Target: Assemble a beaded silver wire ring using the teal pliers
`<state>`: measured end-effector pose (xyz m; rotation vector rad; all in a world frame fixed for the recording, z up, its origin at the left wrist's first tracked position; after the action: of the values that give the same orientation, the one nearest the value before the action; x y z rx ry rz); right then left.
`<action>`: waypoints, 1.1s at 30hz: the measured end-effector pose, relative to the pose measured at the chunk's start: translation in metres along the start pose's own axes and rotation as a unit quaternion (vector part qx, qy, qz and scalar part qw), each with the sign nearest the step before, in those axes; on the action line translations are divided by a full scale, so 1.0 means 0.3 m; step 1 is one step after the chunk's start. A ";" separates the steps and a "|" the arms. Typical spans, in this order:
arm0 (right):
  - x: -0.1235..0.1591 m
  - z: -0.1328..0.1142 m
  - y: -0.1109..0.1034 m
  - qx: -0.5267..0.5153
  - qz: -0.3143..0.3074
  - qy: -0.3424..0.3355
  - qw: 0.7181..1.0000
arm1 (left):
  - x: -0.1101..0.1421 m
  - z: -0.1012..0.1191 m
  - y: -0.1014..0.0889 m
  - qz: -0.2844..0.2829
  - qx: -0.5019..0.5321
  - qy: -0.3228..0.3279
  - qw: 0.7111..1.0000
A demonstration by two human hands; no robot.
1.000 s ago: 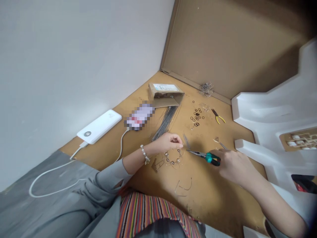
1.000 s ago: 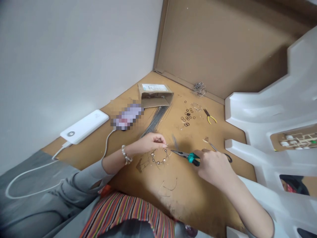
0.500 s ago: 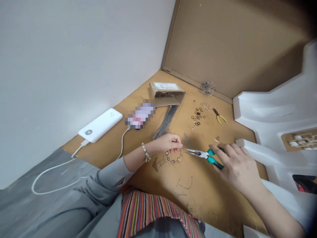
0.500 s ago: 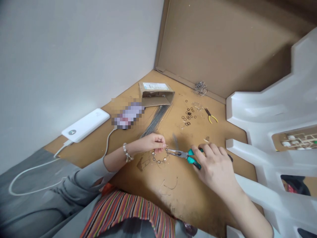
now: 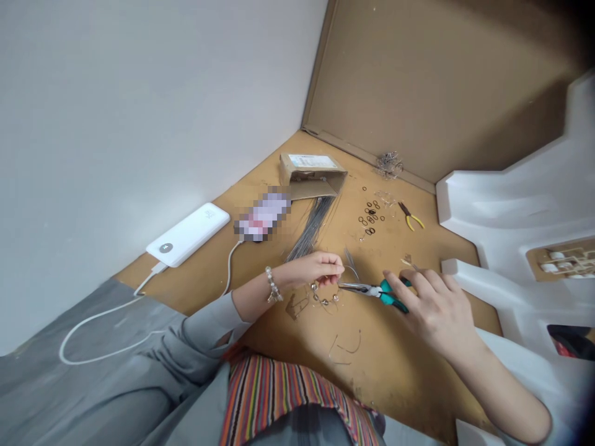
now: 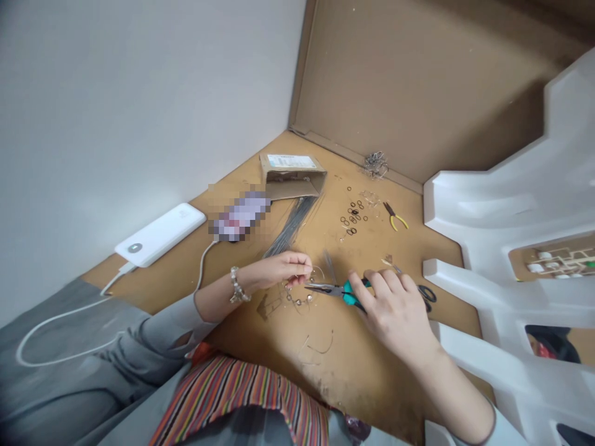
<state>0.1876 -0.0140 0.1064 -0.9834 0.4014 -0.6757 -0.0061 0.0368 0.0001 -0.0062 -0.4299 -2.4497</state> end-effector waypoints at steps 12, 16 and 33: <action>0.002 0.004 0.000 -0.013 -0.001 -0.002 1.000 | 0.001 -0.005 0.008 0.005 -0.001 -0.018 1.000; -0.005 -0.001 -0.014 -0.013 0.003 -0.007 1.000 | 0.000 -0.007 0.010 0.009 -0.036 -0.017 0.999; -0.047 0.003 0.018 -0.222 -0.305 0.130 0.917 | 0.010 0.053 0.072 0.083 -0.559 0.136 0.814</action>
<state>0.1797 -0.0018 0.1024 -1.4816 0.4957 -1.3307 0.0028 0.0239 0.0221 -0.1755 1.1140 -2.1235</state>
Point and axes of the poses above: each hand's wrist, its own x-axis away from the middle knuckle, its own y-axis out of the palm, z = x × y, the point moved 4 cm from there along -x, towards the middle knuckle, and after that the axes turned 10 degrees about -z, right-handed, at the moved point
